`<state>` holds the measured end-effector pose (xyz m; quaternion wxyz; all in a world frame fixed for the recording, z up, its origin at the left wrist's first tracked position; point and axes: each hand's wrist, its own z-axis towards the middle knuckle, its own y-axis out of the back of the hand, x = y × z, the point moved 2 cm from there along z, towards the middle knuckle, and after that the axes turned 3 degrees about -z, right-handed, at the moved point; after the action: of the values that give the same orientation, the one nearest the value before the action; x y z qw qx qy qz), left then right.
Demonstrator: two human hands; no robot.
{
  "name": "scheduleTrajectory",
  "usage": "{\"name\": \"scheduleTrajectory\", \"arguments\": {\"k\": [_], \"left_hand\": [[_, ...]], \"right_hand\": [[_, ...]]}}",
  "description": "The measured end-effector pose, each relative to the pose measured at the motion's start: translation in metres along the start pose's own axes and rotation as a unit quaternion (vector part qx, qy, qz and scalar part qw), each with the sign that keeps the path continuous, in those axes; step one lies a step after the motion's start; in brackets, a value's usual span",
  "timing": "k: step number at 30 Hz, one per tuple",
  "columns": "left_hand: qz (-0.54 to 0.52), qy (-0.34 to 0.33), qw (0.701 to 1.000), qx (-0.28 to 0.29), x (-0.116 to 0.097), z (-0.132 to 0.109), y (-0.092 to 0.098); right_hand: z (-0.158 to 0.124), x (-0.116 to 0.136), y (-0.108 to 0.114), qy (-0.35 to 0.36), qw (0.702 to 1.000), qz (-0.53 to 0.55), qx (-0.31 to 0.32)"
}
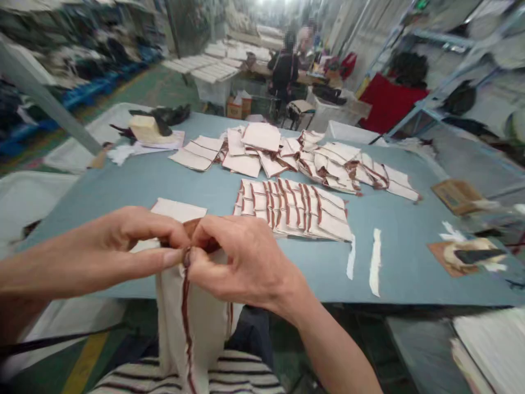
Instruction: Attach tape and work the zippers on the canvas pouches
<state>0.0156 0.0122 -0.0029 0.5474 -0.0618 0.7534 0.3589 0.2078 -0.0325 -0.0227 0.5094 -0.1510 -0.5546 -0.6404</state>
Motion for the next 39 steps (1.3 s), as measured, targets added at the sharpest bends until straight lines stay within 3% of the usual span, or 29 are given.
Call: {"name": "scheduleTrajectory", "arguments": {"k": [3,6,10,16,22,32,39], "left_hand": [[-0.021,0.014,0.999,-0.027,0.002,0.0,-0.003],[-0.015,0.021,0.995,-0.094,0.007,0.001,-0.014],[-0.018,-0.029,0.981,-0.189,0.023,0.003,-0.031],[-0.256,-0.03,0.961,-0.102,0.051,0.004,-0.032],[-0.14,0.005,0.989,-0.041,0.043,-0.002,-0.013],[-0.095,0.036,0.993,-0.055,0.035,0.0,-0.008],[-0.026,0.039,0.996,-0.072,0.036,-0.004,-0.012]], "right_hand": [[-0.001,-0.003,-0.002,-0.02,1.0,-0.003,0.003],[-0.002,-0.008,-0.008,-0.03,0.999,-0.029,-0.016],[-0.002,-0.015,-0.018,-0.019,0.998,-0.037,-0.047],[0.003,-0.027,-0.022,-0.038,0.996,0.076,-0.037],[0.005,-0.031,-0.017,-0.035,0.996,0.08,0.003],[0.011,-0.03,-0.015,-0.03,0.997,0.061,0.048],[0.006,-0.022,-0.014,0.034,0.996,-0.078,0.002]]}}
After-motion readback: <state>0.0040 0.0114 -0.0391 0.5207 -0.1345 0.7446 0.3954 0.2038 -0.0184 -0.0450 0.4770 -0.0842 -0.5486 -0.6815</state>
